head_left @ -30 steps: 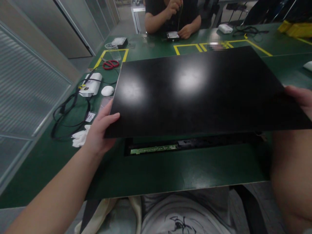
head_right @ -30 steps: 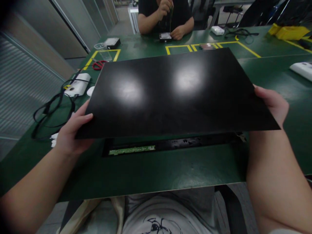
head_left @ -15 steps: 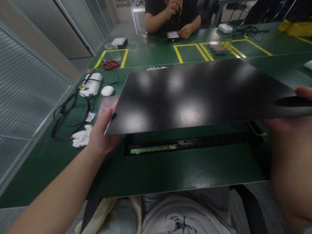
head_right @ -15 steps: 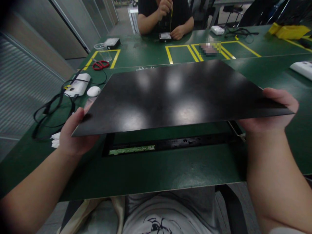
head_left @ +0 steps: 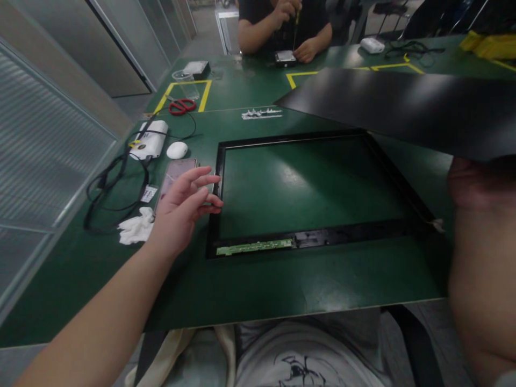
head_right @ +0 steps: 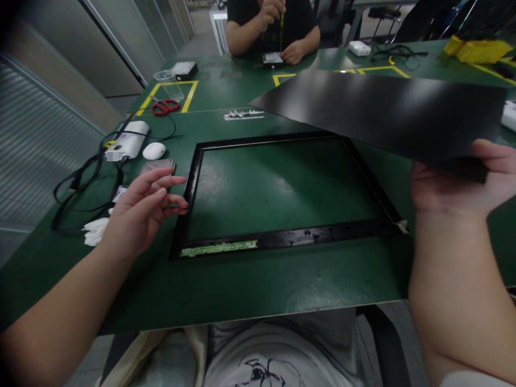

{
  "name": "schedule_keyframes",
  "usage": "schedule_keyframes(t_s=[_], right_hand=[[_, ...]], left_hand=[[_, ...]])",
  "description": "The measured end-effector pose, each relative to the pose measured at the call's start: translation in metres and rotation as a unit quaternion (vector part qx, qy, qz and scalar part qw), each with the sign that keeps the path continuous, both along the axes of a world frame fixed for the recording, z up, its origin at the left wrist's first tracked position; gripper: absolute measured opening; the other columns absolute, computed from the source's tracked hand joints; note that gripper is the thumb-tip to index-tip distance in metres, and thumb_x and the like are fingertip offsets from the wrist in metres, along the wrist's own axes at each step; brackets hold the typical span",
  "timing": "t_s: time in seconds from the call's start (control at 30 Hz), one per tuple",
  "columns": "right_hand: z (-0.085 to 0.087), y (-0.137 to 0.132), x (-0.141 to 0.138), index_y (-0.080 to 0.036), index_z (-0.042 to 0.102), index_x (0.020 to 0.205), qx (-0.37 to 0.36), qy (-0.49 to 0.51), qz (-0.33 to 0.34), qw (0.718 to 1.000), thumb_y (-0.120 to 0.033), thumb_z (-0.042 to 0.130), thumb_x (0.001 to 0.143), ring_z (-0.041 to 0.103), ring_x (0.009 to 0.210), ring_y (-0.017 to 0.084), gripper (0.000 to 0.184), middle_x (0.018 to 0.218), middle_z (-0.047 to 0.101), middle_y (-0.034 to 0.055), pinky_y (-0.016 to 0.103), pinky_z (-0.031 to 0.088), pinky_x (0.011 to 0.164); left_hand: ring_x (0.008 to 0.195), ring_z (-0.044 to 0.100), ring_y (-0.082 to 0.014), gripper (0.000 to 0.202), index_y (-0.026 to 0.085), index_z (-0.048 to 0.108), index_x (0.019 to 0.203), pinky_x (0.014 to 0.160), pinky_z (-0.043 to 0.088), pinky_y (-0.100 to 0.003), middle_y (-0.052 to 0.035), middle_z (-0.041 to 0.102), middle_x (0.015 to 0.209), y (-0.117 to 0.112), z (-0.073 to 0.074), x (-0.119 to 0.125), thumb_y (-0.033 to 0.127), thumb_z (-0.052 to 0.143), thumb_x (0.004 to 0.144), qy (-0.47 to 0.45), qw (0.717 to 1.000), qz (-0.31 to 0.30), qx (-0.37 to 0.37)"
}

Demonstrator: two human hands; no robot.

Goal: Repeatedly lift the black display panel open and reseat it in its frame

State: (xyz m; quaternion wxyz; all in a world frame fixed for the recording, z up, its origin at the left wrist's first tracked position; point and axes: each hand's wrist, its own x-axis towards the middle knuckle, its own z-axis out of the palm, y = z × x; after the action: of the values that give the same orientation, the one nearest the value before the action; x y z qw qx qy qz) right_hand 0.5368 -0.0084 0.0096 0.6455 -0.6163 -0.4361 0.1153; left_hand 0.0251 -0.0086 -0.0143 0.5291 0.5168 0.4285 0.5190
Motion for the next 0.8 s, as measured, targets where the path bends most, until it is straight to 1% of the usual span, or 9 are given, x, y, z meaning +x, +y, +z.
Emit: schedule_keyframes(t_s=[0.1, 0.17, 0.23, 0.33, 0.37, 0.47, 0.53, 0.67, 0.8], right_hand=[[-0.001, 0.005, -0.001, -0.029, 0.077, 0.107, 0.043, 0.083, 0.031, 0.995, -0.044, 0.050, 0.054, 0.070, 0.097, 0.037, 0.061, 0.101, 0.071, 0.0144, 0.057, 0.052, 0.077], [-0.003, 0.008, 0.003, -0.029, 0.074, 0.106, 0.037, 0.099, 0.013, 0.994, -0.044, 0.050, 0.052, 0.068, 0.100, 0.037, 0.061, 0.104, 0.068, 0.0141, 0.055, 0.051, 0.077], [-0.006, 0.010, 0.011, -0.029, 0.071, 0.104, 0.036, 0.107, -0.012, 0.994, -0.044, 0.049, 0.054, 0.067, 0.102, 0.037, 0.056, 0.108, 0.066, 0.0144, 0.054, 0.050, 0.077], [-0.011, 0.012, 0.025, -0.029, 0.070, 0.100, 0.031, 0.111, -0.033, 0.993, -0.041, 0.049, 0.054, 0.067, 0.105, 0.036, 0.051, 0.113, 0.067, 0.0153, 0.054, 0.049, 0.078], [-0.012, 0.012, 0.030, -0.029, 0.070, 0.100, 0.031, 0.113, -0.039, 0.992, -0.040, 0.049, 0.054, 0.067, 0.106, 0.037, 0.051, 0.114, 0.068, 0.0156, 0.055, 0.049, 0.078], [-0.017, 0.015, 0.042, -0.029, 0.068, 0.097, 0.034, 0.125, -0.049, 0.990, -0.039, 0.049, 0.053, 0.067, 0.108, 0.038, 0.049, 0.116, 0.068, 0.0161, 0.058, 0.050, 0.079], [-0.021, 0.018, 0.049, -0.029, 0.065, 0.095, 0.032, 0.125, -0.049, 0.990, -0.041, 0.049, 0.055, 0.066, 0.110, 0.039, 0.044, 0.116, 0.066, 0.0158, 0.059, 0.050, 0.079], [-0.029, 0.024, 0.061, -0.029, 0.061, 0.091, 0.032, 0.147, -0.053, 0.987, -0.042, 0.050, 0.063, 0.065, 0.113, 0.038, 0.033, 0.114, 0.065, 0.0144, 0.058, 0.050, 0.079], [-0.037, 0.028, 0.072, -0.028, 0.062, 0.089, 0.020, 0.157, -0.065, 0.985, -0.040, 0.050, 0.070, 0.066, 0.111, 0.036, 0.026, 0.114, 0.065, 0.0135, 0.055, 0.050, 0.077]], left_hand=[[0.078, 0.076, -0.0137, 0.035, 0.031, 0.079, 0.123, 0.070, 0.067, -0.026, -0.0039, 0.076, 0.125, -0.002, 0.001, 0.001, 0.034, 0.087, 0.089, 0.034, 0.999, -0.005, 0.008], [0.079, 0.076, -0.0141, 0.032, 0.029, 0.079, 0.121, 0.071, 0.067, -0.027, -0.0055, 0.075, 0.128, -0.003, 0.000, 0.001, 0.034, 0.086, 0.090, 0.059, 0.998, -0.003, 0.011], [0.081, 0.076, -0.0162, 0.028, 0.027, 0.080, 0.118, 0.072, 0.067, -0.028, -0.0058, 0.077, 0.121, -0.003, -0.001, 0.001, 0.033, 0.085, 0.091, 0.086, 0.996, -0.006, 0.015], [0.081, 0.077, -0.0206, 0.025, 0.026, 0.082, 0.117, 0.072, 0.067, -0.031, -0.0036, 0.078, 0.091, -0.003, -0.002, 0.000, 0.033, 0.082, 0.093, 0.124, 0.992, -0.020, 0.019], [0.080, 0.077, -0.0212, 0.024, 0.026, 0.082, 0.116, 0.072, 0.067, -0.032, -0.0030, 0.077, 0.085, -0.003, -0.002, 0.000, 0.033, 0.082, 0.093, 0.133, 0.991, -0.024, 0.022], [0.078, 0.078, -0.0222, 0.022, 0.025, 0.082, 0.112, 0.075, 0.067, -0.036, -0.0050, 0.083, 0.093, -0.004, 0.000, 0.003, 0.035, 0.084, 0.092, 0.141, 0.989, -0.038, 0.038], [0.078, 0.080, -0.0235, 0.025, 0.025, 0.081, 0.113, 0.078, 0.068, -0.039, -0.0062, 0.085, 0.096, -0.005, 0.001, 0.005, 0.037, 0.085, 0.092, 0.139, 0.988, -0.050, 0.042], [0.075, 0.082, -0.0251, 0.035, 0.024, 0.080, 0.123, 0.078, 0.068, -0.042, -0.0060, 0.087, 0.089, -0.008, 0.002, 0.007, 0.044, 0.084, 0.094, 0.159, 0.985, -0.044, 0.047], [0.072, 0.081, -0.0251, 0.033, 0.024, 0.085, 0.109, 0.082, 0.066, -0.043, -0.0044, 0.085, 0.075, -0.009, 0.003, 0.006, 0.054, 0.074, 0.100, 0.210, 0.974, -0.011, 0.080]])
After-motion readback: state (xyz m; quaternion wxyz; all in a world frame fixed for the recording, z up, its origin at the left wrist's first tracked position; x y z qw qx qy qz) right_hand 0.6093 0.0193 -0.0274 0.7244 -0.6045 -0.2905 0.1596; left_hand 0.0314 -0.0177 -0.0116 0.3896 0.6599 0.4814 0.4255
